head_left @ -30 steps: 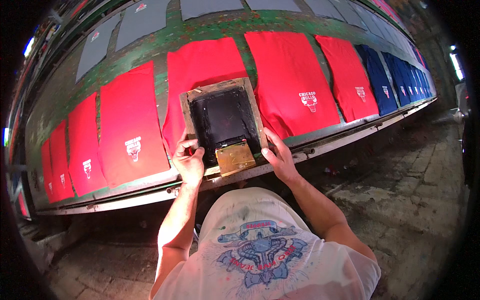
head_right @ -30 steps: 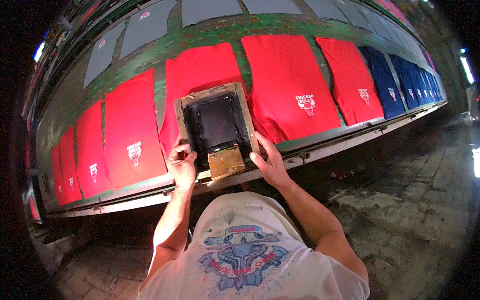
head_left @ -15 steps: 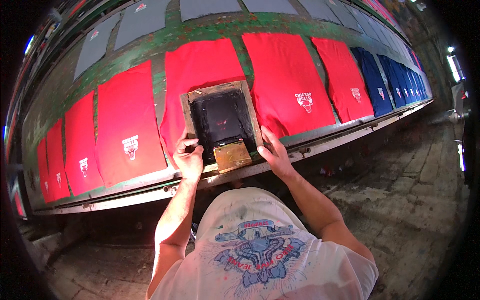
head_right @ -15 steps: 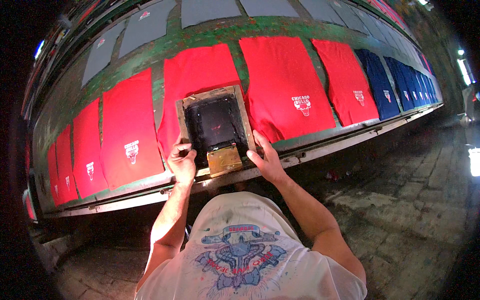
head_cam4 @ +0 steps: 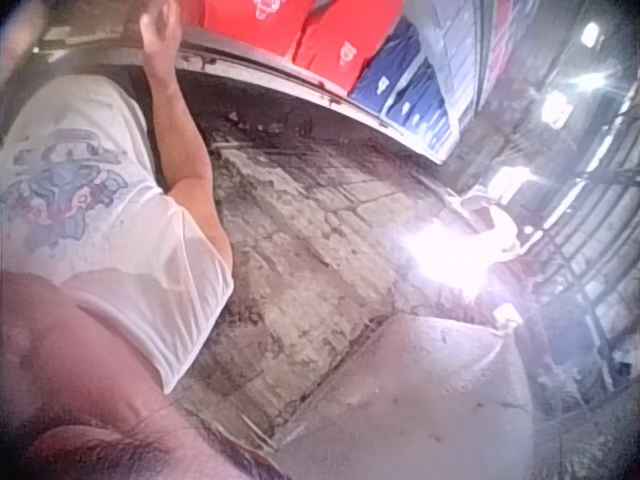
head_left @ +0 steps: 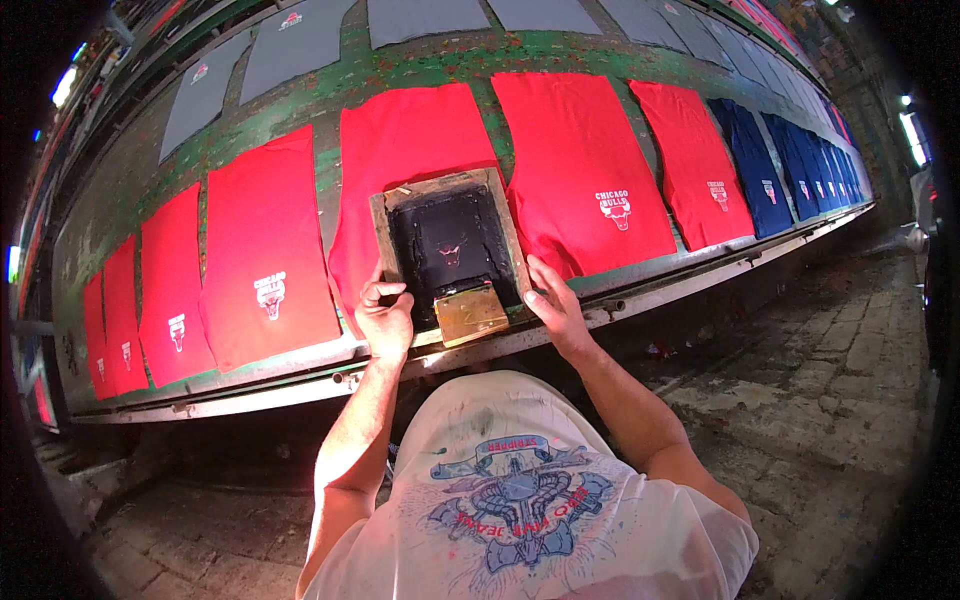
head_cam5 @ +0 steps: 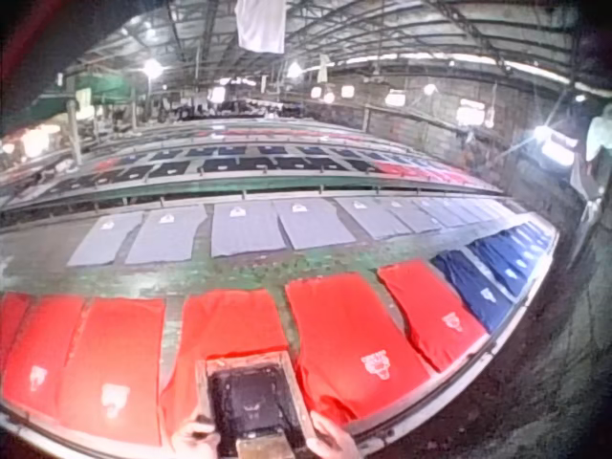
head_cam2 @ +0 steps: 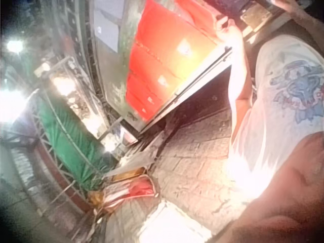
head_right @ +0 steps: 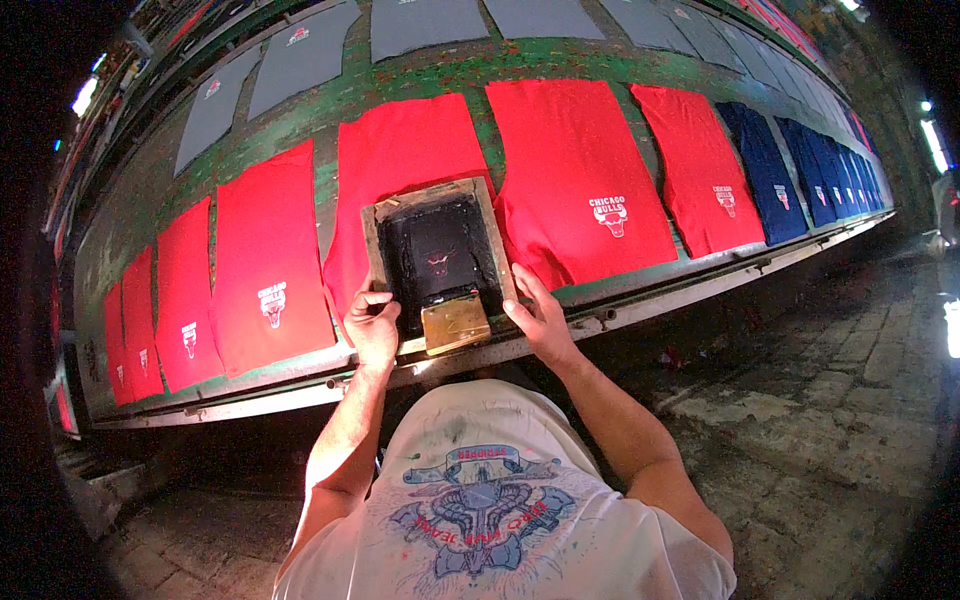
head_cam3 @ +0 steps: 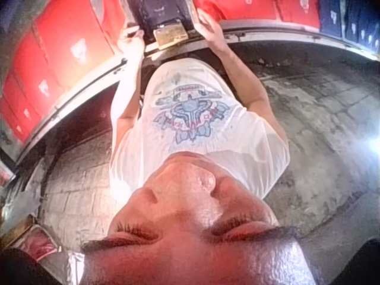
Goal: The person uses a squeegee to apply ink through a screen printing frame onto a series of red and blue t-shirts laid out on a table. The person repeatedly wipes the screen, repositions the frame, and prints the Chicago Bulls logo on each shirt in sequence.
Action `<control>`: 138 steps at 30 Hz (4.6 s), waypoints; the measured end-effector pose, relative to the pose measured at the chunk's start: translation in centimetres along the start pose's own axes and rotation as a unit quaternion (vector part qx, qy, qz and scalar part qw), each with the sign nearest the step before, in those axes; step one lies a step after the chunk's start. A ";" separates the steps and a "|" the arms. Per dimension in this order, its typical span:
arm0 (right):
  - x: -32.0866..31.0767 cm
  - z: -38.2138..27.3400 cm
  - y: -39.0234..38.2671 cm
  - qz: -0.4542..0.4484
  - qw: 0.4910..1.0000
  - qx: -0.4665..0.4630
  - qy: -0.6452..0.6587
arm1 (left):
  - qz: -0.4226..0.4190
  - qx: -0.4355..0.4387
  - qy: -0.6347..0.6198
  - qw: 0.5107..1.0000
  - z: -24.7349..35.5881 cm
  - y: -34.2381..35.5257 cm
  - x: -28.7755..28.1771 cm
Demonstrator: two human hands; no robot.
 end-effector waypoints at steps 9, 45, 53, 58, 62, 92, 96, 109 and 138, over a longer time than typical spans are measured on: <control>-0.1 -0.3 0.5 0.062 0.987 -0.031 -0.148 | -0.016 0.008 -0.015 1.000 -0.2 0.2 -0.3; 1.3 -1.2 0.9 0.029 0.960 -0.088 -0.263 | -0.025 0.038 0.013 0.999 1.8 -0.2 0.0; 2.5 -3.3 -0.3 0.061 0.957 -0.149 -0.242 | -0.025 0.058 -0.033 0.997 4.3 0.2 -0.9; 3.6 -5.7 5.0 -0.007 0.969 -0.164 -0.182 | 0.048 0.021 -0.107 0.993 6.4 1.7 -6.3; 4.7 -7.9 12.4 -0.038 0.867 -0.294 -0.401 | 0.142 0.058 -0.061 0.986 9.5 0.8 -13.8; 10.9 -4.8 45.0 -0.161 0.577 -0.240 -0.764 | 0.581 0.046 0.174 0.794 14.3 -27.4 -30.0; 10.5 -5.7 44.7 -0.181 0.589 -0.245 -0.749 | 0.629 -0.009 0.082 0.773 15.6 -24.6 -29.1; 11.5 -6.2 44.4 -0.183 0.571 -0.224 -0.768 | 0.619 0.001 0.046 0.784 16.3 -23.5 -28.8; 6.1 -3.0 12.6 -0.247 0.965 -0.045 -0.075 | 0.229 0.036 -0.106 0.967 11.2 -7.7 -18.6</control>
Point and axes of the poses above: each hand's wrist, its own y-axis towards the middle knuckle, its own x-axis out of the palm, z = x × y, the point moved 3 cm from there along y, towards the middle knuckle, and after that the axes turned 3 degrees about -x, right-handed, at the moved point
